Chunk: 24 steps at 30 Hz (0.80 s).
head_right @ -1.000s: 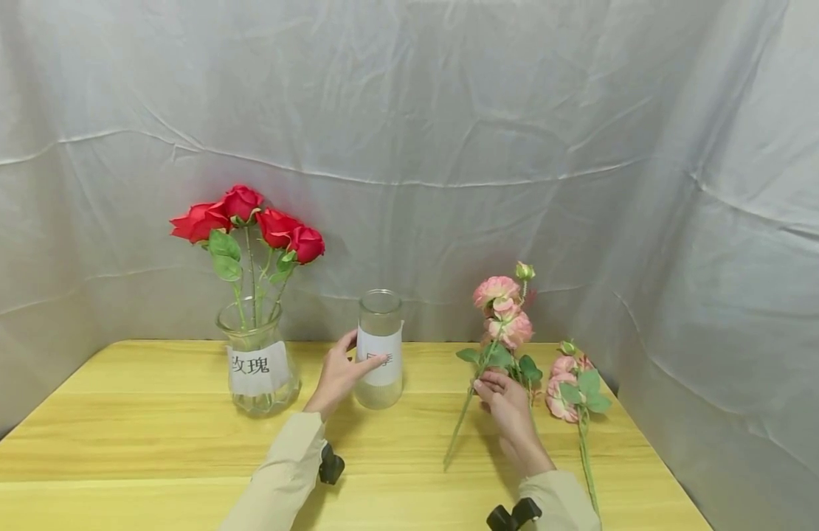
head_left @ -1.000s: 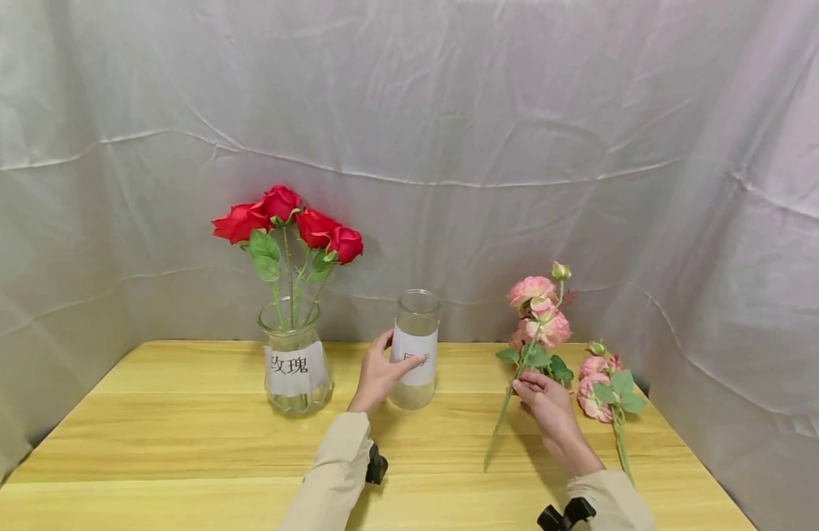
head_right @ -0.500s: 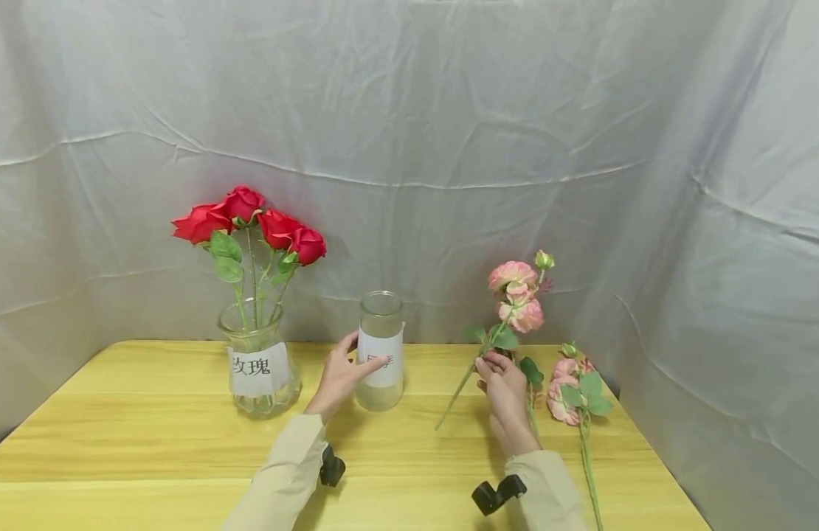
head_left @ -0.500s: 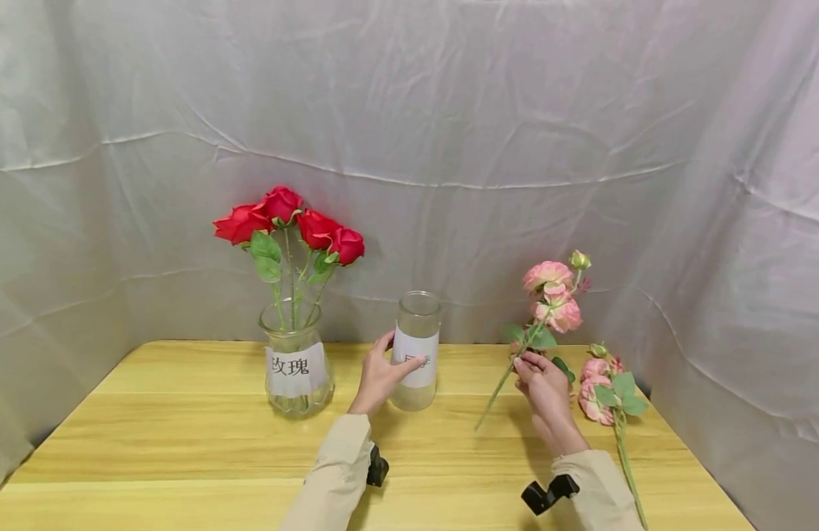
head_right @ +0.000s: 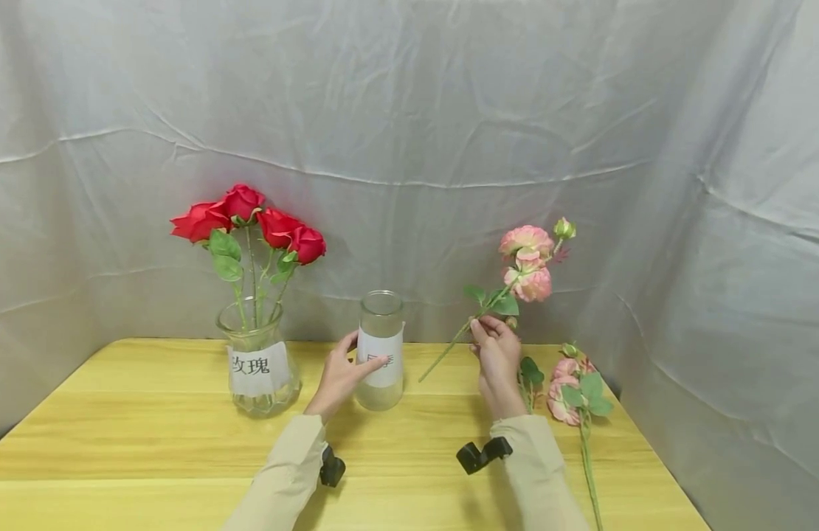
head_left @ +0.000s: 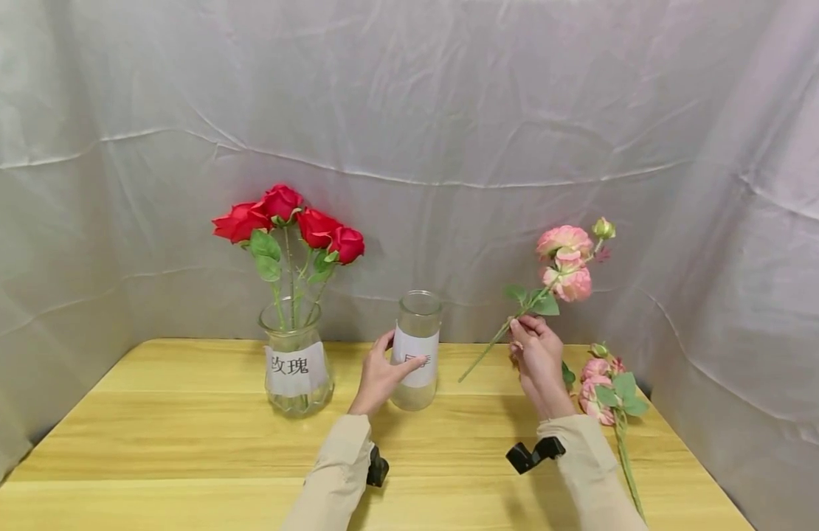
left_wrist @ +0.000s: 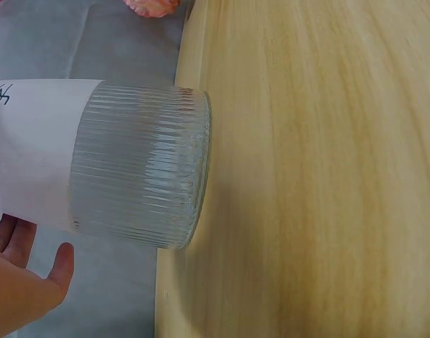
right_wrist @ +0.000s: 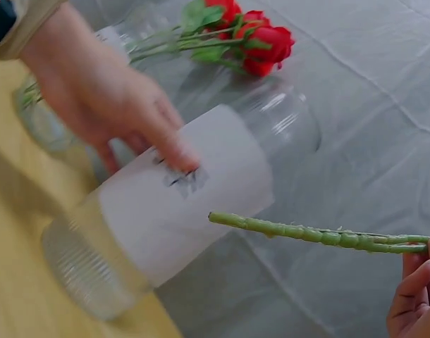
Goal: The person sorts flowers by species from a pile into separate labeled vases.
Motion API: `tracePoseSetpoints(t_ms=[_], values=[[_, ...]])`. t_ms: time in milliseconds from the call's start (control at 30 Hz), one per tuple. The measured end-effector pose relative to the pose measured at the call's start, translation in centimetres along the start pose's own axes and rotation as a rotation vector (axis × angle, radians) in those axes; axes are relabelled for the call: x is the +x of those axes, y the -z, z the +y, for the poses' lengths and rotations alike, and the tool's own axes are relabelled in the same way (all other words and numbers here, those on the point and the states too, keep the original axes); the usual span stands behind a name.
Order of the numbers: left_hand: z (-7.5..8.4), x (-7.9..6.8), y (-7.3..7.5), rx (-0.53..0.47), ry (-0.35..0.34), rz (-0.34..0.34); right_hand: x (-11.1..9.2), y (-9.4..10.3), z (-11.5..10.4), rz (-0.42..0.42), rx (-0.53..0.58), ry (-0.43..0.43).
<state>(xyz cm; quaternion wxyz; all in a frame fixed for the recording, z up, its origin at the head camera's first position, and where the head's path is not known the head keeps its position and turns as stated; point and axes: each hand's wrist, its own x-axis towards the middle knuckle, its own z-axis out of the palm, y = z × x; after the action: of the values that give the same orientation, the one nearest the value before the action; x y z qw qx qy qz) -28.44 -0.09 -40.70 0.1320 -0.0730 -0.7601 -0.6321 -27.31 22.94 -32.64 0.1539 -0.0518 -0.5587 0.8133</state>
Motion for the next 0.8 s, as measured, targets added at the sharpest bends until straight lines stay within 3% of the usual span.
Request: tracePoseSetpoints(t_ms=[433,800], values=[[0.3,0.1,0.1,-0.021,-0.019,-0.01,1.4,-4.0,-2.8,0.031,0.103,0.05],[0.2,-0.1,0.1,-0.009,-0.015,-0.005,2.2,-6.0,-3.9,0.04,0.202,0.027]])
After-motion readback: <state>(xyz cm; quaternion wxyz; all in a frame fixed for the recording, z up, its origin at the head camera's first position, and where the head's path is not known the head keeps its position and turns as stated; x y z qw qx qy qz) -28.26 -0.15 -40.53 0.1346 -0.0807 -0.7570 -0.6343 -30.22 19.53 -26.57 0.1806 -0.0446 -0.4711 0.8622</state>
